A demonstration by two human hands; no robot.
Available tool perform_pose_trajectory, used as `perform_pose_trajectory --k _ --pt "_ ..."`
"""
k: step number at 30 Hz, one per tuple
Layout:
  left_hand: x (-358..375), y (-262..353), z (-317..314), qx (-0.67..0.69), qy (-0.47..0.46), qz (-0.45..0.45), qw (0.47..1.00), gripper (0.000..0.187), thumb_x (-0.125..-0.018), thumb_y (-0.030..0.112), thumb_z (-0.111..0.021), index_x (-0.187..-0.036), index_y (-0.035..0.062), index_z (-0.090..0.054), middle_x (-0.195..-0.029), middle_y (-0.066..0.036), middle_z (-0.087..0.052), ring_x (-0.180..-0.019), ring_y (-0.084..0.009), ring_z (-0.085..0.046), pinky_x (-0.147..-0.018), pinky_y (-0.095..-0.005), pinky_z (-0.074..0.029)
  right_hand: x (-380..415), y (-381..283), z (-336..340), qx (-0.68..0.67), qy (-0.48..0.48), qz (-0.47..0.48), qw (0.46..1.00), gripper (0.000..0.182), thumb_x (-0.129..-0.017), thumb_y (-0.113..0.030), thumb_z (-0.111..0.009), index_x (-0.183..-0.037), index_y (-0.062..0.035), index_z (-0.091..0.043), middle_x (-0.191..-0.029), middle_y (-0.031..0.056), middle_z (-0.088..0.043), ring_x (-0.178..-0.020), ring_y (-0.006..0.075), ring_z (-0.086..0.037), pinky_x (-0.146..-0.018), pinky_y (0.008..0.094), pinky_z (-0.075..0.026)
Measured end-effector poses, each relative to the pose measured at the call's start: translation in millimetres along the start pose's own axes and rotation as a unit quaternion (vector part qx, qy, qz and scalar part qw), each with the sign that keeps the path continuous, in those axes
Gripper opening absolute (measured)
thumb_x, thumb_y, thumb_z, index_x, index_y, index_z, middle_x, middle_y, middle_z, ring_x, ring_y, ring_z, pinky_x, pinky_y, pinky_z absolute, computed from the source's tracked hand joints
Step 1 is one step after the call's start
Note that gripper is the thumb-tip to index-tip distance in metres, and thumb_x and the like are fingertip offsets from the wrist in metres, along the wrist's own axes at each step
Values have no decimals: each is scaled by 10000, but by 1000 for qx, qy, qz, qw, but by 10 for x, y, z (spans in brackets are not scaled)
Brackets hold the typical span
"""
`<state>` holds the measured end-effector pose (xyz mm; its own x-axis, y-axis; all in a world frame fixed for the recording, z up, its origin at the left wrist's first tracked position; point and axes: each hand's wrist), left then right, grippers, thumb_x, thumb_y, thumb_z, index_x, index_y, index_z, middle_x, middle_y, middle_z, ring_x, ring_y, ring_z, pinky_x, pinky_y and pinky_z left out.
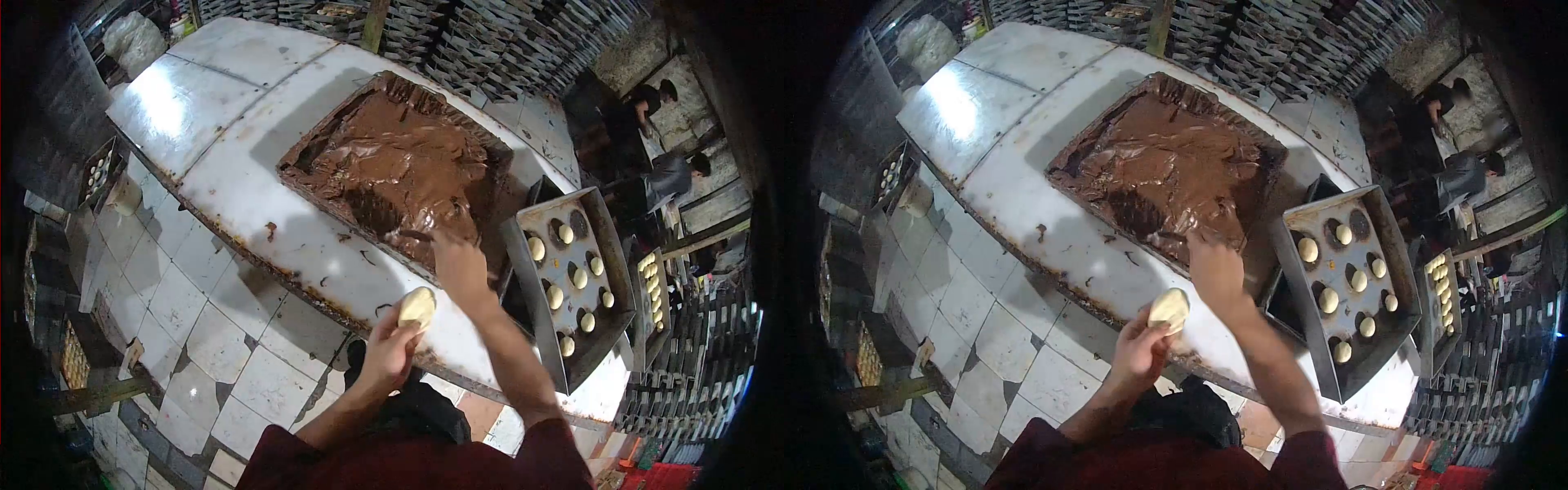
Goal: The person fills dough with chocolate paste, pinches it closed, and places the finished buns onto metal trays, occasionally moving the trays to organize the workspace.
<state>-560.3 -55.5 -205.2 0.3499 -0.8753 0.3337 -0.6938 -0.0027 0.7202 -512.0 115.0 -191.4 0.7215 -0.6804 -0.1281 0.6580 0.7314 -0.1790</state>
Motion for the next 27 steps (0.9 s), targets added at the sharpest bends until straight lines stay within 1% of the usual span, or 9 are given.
perform_pose_trajectory --k 2,6,8,12,15,19,21,24,27 --pt "-85 38 192 192 24 57 980 437 -859 -5 -486 -1287 -38 -408 -1227 -129 -501 -1097 -197 -518 -946 -290 -416 -296 -7 -126 47 -5 53 997 151 -808 -78 -516 -946 -56 -573 -916 135 -633 -753 310 -650 -593 398 -539" --pt "-246 134 497 162 71 43 983 373 -897 47 -468 -1256 -46 -433 -1193 -159 -511 -1111 -243 -510 -955 -318 -418 -439 -192 -252 171 -113 127 970 185 -784 -92 -537 -963 -65 -575 -947 113 -635 -780 268 -661 -609 375 -553" --pt "-353 172 518 114 141 18 983 333 -939 170 -442 -1189 -49 -463 -1151 -145 -533 -1062 -236 -544 -857 -329 -489 -315 -147 -206 182 -122 130 967 173 -826 -107 -509 -981 -52 -562 -891 106 -633 -804 287 -653 -653 368 -539" --pt "-578 115 546 262 76 -1 962 314 -955 220 -427 -1150 -16 -496 -1131 -122 -556 -1075 -224 -536 -929 -368 -438 93 -24 228 -164 -38 -28 985 203 -836 -100 -564 -1013 -23 -627 -901 180 -637 -824 321 -644 -680 356 -516" --pt "-556 261 308 312 1 41 949 368 -964 263 -388 -1182 -17 -485 -1151 -116 -554 -1086 -231 -526 -952 -361 -416 419 -196 430 -217 113 46 968 243 -790 -17 -610 -1029 -44 -641 -805 171 -616 -713 327 -620 -610 376 -504" --pt "-548 575 29 386 -72 91 915 386 -966 225 -359 -1201 -66 -457 -1195 -177 -527 -1152 -295 -480 -1011 -429 -373 674 -207 19 -150 256 88 951 379 -736 84 -606 -1087 -55 -639 -881 115 -615 -735 241 -585 -625 323 -491" --pt "-482 725 -9 460 -75 114 877 422 -948 216 -366 -1202 -116 -424 -1254 -235 -469 -1207 -345 -428 -1062 -479 -312 815 16 -192 -157 278 94 943 399 -733 101 -601 -1101 -51 -632 -891 128 -602 -736 248 -579 -632 318 -488" --pt "-550 703 142 415 -46 97 903 427 -913 163 -382 -1211 -142 -401 -1274 -258 -444 -1221 -360 -411 -1076 -490 -288 1083 295 -511 -178 315 64 930 470 -735 159 -560 -1159 -41 -598 -919 149 -561 -781 262 -573 -690 314 -485" --pt "-454 648 202 313 -95 53 944 446 -846 51 -358 -1242 -154 -365 -1281 -268 -439 -1217 -367 -426 -1069 -495 -303 1324 466 -755 -247 208 -78 943 493 -784 108 -561 -1246 -60 -541 -996 173 -530 -905 299 -549 -797 340 -476"
Point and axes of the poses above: each hand's wrist, its own x-axis away from the middle knuckle, its own z-axis out of the back of the hand, y = z × x
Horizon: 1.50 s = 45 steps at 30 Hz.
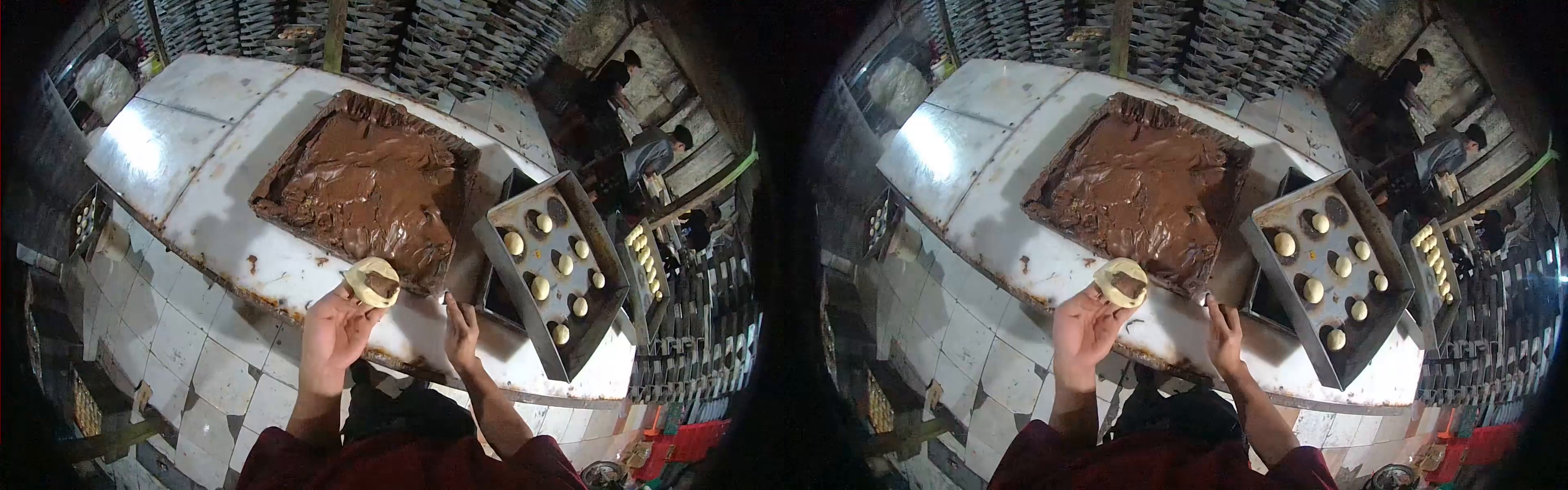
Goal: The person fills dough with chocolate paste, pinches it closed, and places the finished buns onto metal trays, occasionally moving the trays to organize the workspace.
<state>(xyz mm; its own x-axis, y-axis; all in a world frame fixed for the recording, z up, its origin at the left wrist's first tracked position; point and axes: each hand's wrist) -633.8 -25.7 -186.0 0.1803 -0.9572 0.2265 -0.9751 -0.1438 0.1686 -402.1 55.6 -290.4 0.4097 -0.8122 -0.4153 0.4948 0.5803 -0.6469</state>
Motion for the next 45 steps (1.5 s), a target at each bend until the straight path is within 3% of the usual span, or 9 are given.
perform_pose_trajectory --k 7,11,16,21,27,29,37,43,45 --pt "236 -587 170 -99 -63 60 991 545 -837 14 -461 -1362 25 -313 -1221 -227 -509 -1142 -347 -513 -959 -483 -426 -186 -428 334 143 53 50 987 304 -862 -36 -556 -1163 -39 -593 -1009 168 -571 -879 271 -583 -740 326 -470" --pt "370 -1077 251 -36 -85 80 993 603 -808 35 -466 -1378 126 -295 -1133 -173 -555 -1021 -332 -571 -877 -471 -462 -520 -664 698 -354 -298 -200 864 419 -959 -349 -449 -962 16 -655 -790 99 -643 -758 127 -558 -719 292 -458" --pt "569 -1643 423 -37 -18 44 998 481 -849 51 -418 -1323 79 -340 -1078 -150 -568 -938 -282 -596 -794 -424 -506 -134 -692 1264 -113 -249 166 948 281 -756 -233 -703 -946 -29 -663 -878 101 -594 -804 290 -588 -718 373 -470" --pt "867 -2226 43 -38 35 32 998 388 -911 38 -324 -1296 35 -367 -1144 -147 -552 -984 -239 -579 -827 -359 -498 371 -412 1772 24 -151 344 926 274 -712 -143 -705 -958 -46 -629 -906 89 -599 -854 242 -592 -707 364 -463" --pt "1216 -2681 -237 -363 -5 -90 927 324 -906 61 -510 -1224 9 -481 -1169 -81 -524 -954 -107 -549 -771 -236 -477 397 -351 2316 -250 -291 -23 923 242 -833 -38 -631 -1048 17 -535 -878 150 -641 -728 228 -638 -641 314 -515" --pt "1289 -2701 -175 -475 -49 -129 869 328 -902 91 -542 -1217 18 -488 -1116 -66 -536 -919 -97 -538 -740 -232 -483 542 -226 2288 -281 -297 -37 912 227 -832 -34 -630 -1039 18 -553 -886 150 -632 -730 216 -629 -653 303 -512" --pt "1578 -2452 -177 -316 49 -84 944 259 -895 156 -589 -1112 28 -527 -1071 -65 -547 -935 -116 -549 -766 -258 -505 973 -679 2023 -135 -135 186 964 292 -756 -39 -694 -1022 21 -589 -980 120 -567 -859 252 -597 -735 343 -496" --pt "1805 -2087 107 -564 -117 -182 797 399 -888 57 -557 -1274 5 -468 -1178 -109 -556 -1003 -161 -558 -861 -272 -461 1018 -990 1866 -343 -239 -145 896 199 -809 -8 -648 -992 -7 -572 -929 149 -594 -774 231 -634 -669 290 -512" --pt "1781 -2082 98 -496 31 -219 840 333 -890 51 -553 -1215 -6 -507 -1126 -103 -581 -991 -148 -557 -853 -258 -452 1139 -1081 1788 -377 -224 -162 884 210 -797 -9 -660 -992 -10 -580 -932 143 -588 -783 243 -626 -679 297 -510"
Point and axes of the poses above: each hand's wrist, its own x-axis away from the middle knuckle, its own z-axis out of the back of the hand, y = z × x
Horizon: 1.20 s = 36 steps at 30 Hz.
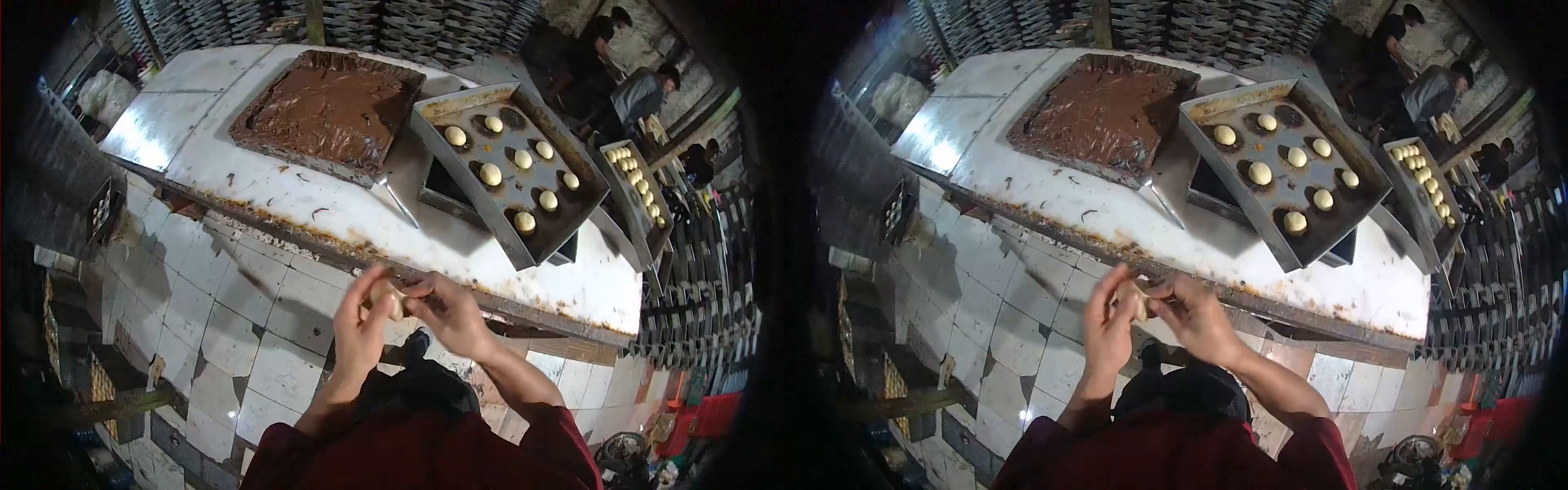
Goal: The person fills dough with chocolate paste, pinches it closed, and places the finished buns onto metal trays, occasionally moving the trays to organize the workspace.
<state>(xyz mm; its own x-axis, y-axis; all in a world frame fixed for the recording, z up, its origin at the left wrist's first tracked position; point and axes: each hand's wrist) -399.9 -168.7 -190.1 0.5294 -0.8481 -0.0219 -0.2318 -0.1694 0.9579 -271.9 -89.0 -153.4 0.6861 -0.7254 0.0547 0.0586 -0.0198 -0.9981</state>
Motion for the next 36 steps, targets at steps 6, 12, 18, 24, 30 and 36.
perform_pose_trajectory --k 6,12,18,24,30,36 --pt "32 -1 -73 109 -30 88 990 233 -896 80 -564 -1118 8 -554 -1102 -100 -583 -981 -152 -565 -830 -253 -461 138 15 -104 294 130 212 923 200 -750 -14 -702 -929 -9 -613 -917 115 -567 -779 236 -597 -652 310 -498" --pt "49 -44 -367 -119 -174 -194 958 225 -891 64 -561 -1109 7 -561 -1131 -134 -562 -1028 -172 -548 -808 -297 -482 316 -81 369 -49 50 -40 997 126 -796 -19 -660 -907 6 -607 -842 109 -575 -741 193 -596 -595 268 -480" --pt "196 -408 -1195 104 -47 35 993 182 -920 100 -526 -1069 -1 -548 -1131 -141 -570 -1011 -188 -558 -837 -303 -465 668 56 835 321 221 253 885 196 -747 -72 -722 -913 -9 -637 -899 119 -563 -836 261 -574 -680 333 -483" --pt "356 -370 -1961 -140 -182 -249 941 200 -883 28 -532 -1081 -5 -542 -1169 -179 -547 -1078 -251 -535 -917 -331 -422 1041 -134 1855 -90 38 -44 994 108 -832 0 -617 -937 -5 -592 -911 93 -560 -858 150 -568 -695 275 -482" --pt "410 -395 -2335 181 -13 52 982 172 -897 41 -523 -1059 -16 -526 -1063 -129 -584 -986 -186 -563 -860 -293 -455 961 81 1932 269 126 307 904 146 -769 -11 -675 -907 -7 -627 -1027 129 -516 -961 249 -540 -705 314 -484" --pt "238 -453 -2272 -24 -80 -174 981 174 -893 44 -538 -1055 -18 -527 -1107 -135 -536 -1030 -210 -548 -849 -316 -459 637 49 1951 -30 136 186 973 201 -810 -32 -667 -919 12 -503 -829 105 -616 -697 146 -612 -621 267 -487"
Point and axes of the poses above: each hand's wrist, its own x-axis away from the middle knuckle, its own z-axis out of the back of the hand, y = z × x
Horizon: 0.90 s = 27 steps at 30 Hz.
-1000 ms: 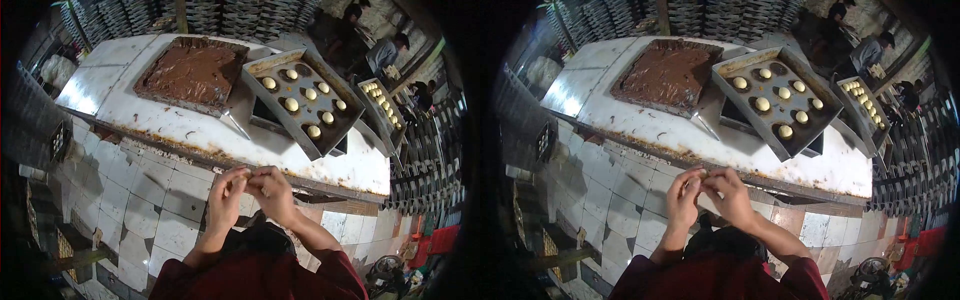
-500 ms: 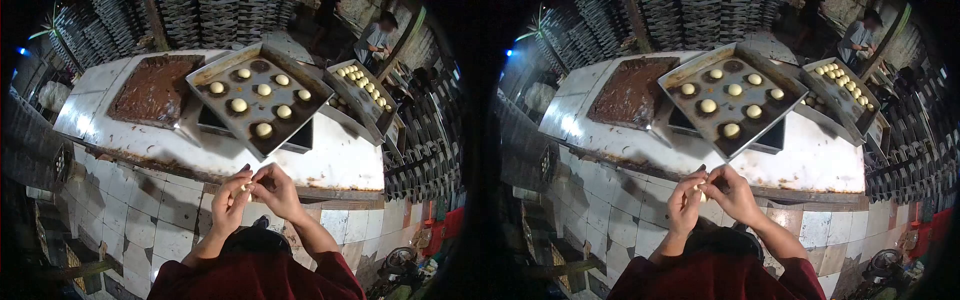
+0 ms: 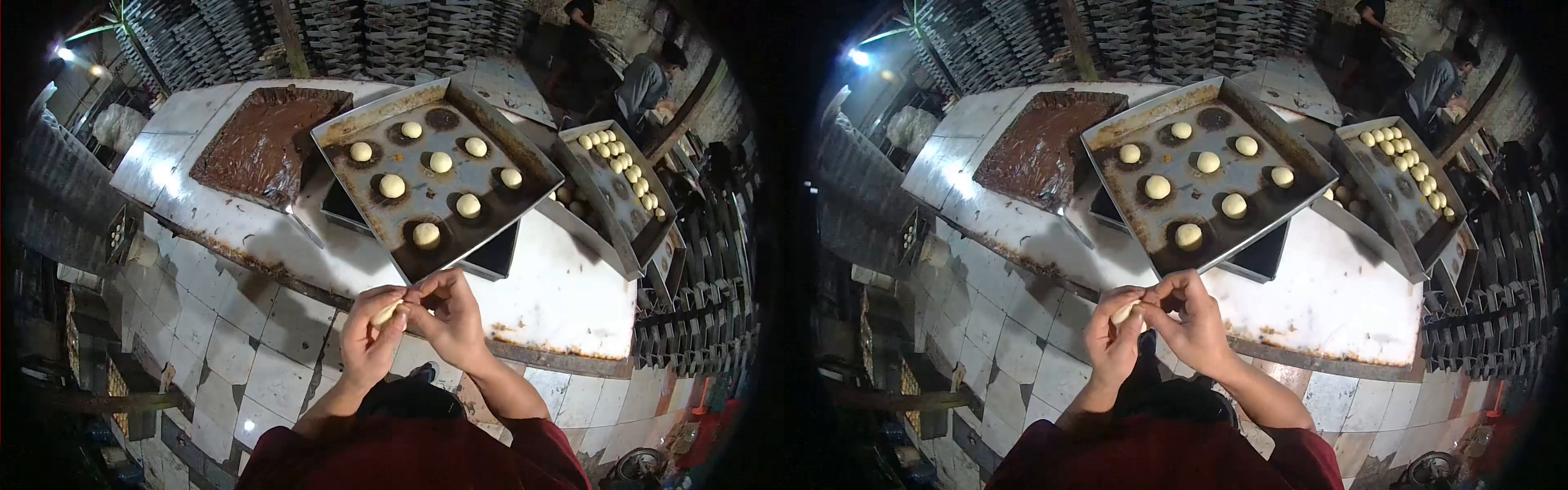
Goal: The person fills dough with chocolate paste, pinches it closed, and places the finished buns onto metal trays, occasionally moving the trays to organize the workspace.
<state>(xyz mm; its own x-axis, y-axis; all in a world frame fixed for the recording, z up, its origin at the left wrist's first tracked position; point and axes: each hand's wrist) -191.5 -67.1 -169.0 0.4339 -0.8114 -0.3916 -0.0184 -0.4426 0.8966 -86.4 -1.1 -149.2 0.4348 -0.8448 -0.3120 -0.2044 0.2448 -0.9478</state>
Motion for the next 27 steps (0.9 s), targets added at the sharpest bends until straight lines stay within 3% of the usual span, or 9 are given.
perform_pose_trajectory --k 8,9,10,12,17,22,23,25,27 --pt "-870 -148 387 388 133 419 810 513 -967 476 -293 -1059 27 -522 -1070 -123 -548 -1069 -246 -519 -945 -387 -411 -544 318 -520 404 -27 207 891 479 -723 -107 -704 -1147 0 -508 -1188 249 -493 -1106 420 -454 -936 483 -366" --pt "-934 -103 478 351 58 439 825 674 -924 603 -218 -1163 36 -493 -1152 -146 -515 -1162 -250 -443 -997 -406 -353 -755 348 -525 369 -19 187 910 471 -737 -129 -705 -1147 -4 -510 -1151 212 -524 -1079 398 -481 -906 449 -389" --pt "-731 -847 816 560 -255 244 749 800 -883 673 -206 -1358 44 -341 -1322 -191 -421 -1285 -270 -333 -1058 -416 -258 -950 371 -515 331 -10 167 929 464 -751 -151 -706 -1147 -9 -511 -1114 176 -556 -1052 377 -508 -876 415 -412" --pt "-1036 -181 730 332 -237 370 834 880 -866 691 -236 -1428 16 -178 -1407 -217 -330 -1356 -297 -233 -1098 -428 -146 -1307 157 -392 197 -33 -65 978 382 -806 -140 -670 -1123 -11 -500 -1028 149 -579 -945 230 -577 -811 329 -451" --pt "-1505 -151 1238 380 -411 383 735 819 -892 546 -396 -1415 -39 -162 -1427 -213 -304 -1355 -291 -244 -1113 -387 -113 -2730 -257 -2 321 137 77 934 159 -871 -29 -577 -1011 21 -523 -863 58 -600 -802 117 -580 -666 255 -480" --pt "-1383 -351 1662 347 -275 406 800 576 -955 363 -408 -1355 -41 -310 -1341 -215 -420 -1278 -280 -383 -1072 -390 -265 -3938 946 677 557 264 157 772 186 -814 -192 -657 -847 -18 -598 -822 199 -605 -767 323 -610 -684 375 -480" --pt "-1359 -364 1705 348 -275 405 799 576 -955 363 -408 -1355 -41 -310 -1341 -215 -420 -1278 -280 -383 -1072 -390 -265 -3958 1347 759 551 206 -89 804 361 -836 -334 -620 -1044 -41 -584 -1040 220 -584 -1005 334 -568 -839 423 -453" --pt "-1311 -342 1806 307 -179 406 842 716 -859 434 -536 -1308 -90 -342 -1254 -279 -469 -1203 -351 -455 -1032 -464 -323 -3826 2305 1014 703 33 -172 690 628 -848 -447 -567 -1310 -55 -402 -1300 216 -432 -1238 370 -386 -994 508 -329" --pt "-1034 -563 2014 295 -159 375 864 675 -889 424 -485 -1340 -47 -311 -1280 -259 -456 -1177 -379 -467 -1014 -500 -330 -3753 2436 1003 622 86 -149 764 797 -869 -503 -504 -1417 -29 -173 -1446 219 -220 -1339 410 -186 -1058 553 -197"
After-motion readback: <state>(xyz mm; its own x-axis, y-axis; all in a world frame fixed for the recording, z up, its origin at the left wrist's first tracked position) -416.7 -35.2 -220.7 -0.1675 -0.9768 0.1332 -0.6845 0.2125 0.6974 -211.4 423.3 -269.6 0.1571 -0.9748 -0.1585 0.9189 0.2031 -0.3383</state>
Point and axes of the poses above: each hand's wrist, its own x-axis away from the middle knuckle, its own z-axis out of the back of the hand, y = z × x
